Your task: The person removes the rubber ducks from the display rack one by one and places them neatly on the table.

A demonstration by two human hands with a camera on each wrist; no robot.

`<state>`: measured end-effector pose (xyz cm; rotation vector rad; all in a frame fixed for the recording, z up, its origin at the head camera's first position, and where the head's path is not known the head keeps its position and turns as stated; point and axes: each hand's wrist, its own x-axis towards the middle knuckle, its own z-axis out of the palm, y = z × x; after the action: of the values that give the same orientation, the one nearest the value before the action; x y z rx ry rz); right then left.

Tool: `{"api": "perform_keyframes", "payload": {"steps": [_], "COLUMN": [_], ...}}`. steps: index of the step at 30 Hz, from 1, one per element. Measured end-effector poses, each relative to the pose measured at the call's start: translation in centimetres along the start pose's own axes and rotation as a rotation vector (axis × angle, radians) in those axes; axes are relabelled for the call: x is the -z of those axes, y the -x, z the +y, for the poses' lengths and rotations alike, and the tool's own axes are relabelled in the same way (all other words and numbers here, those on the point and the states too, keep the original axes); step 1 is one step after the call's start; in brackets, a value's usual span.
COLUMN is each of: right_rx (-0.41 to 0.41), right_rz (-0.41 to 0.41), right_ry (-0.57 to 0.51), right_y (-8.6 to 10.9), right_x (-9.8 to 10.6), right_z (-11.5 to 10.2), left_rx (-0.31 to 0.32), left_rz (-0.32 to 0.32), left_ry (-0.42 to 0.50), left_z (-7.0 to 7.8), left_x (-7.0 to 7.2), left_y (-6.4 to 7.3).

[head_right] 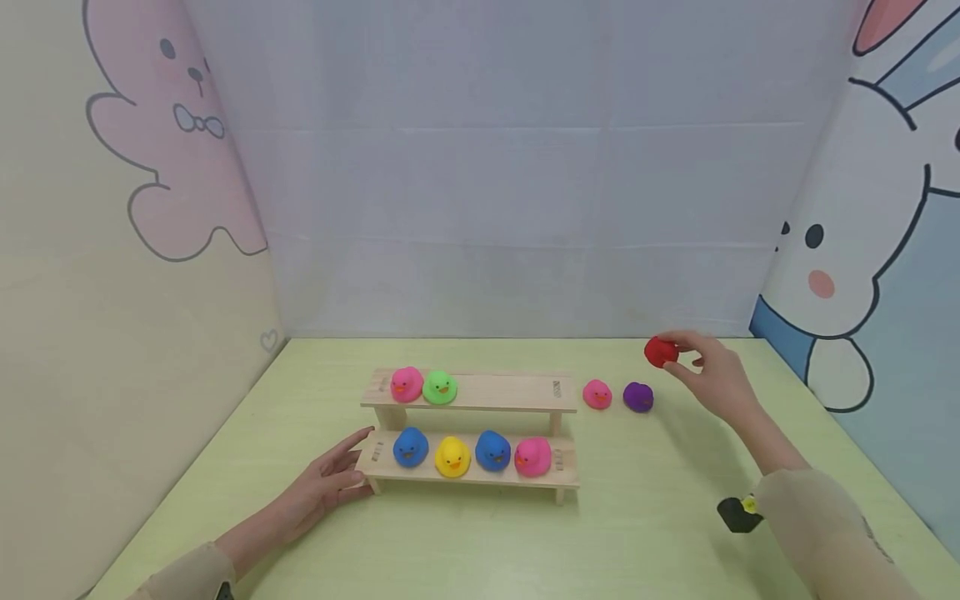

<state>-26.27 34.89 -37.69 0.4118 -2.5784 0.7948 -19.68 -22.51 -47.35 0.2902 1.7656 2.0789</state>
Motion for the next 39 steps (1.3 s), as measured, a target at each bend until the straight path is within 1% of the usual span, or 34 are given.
{"api": "perform_keyframes", "payload": {"steps": [7,13,16,19,24,31,34,39], "right_rx": [-0.007,-0.003,-0.002,-0.004,-0.028,-0.048,-0.055,-0.095], "right_rz": [-0.009,0.005,0.001,-0.003,-0.006,-0.011,-0.025,-0.064], "right_ry": [0.01,0.018,0.018,0.02,0.012,0.028,0.029,0.006], "right_y": [0.8,1.3,1.5,1.7,2.2,2.8,3.2,3.8], "right_x": [-0.9,-1.3,-1.5,-1.7,-2.0,-2.4,-2.4,-2.5], "right_z": [2.2,3.2,3.6,4.1,4.8,5.6,6.1,6.6], "left_rx": [0.005,0.001,-0.009,-0.005,0.013,0.015,0.017,0.023], "left_rz": [-0.012,-0.025,-0.032,-0.03,-0.011,-0.006,-0.004,-0.002], "left_ry": [0.02,0.028,0.025,0.027,0.037,0.036,0.03,0.029], "left_z": [0.1,0.1,0.1,0.1,0.1,0.2,0.2,0.3], "left_x": [0.0,0.0,0.0,0.0,0.0,0.0,0.0,-0.1], "left_y": [0.0,0.1,0.2,0.2,0.1,0.1,0.1,0.2]}}
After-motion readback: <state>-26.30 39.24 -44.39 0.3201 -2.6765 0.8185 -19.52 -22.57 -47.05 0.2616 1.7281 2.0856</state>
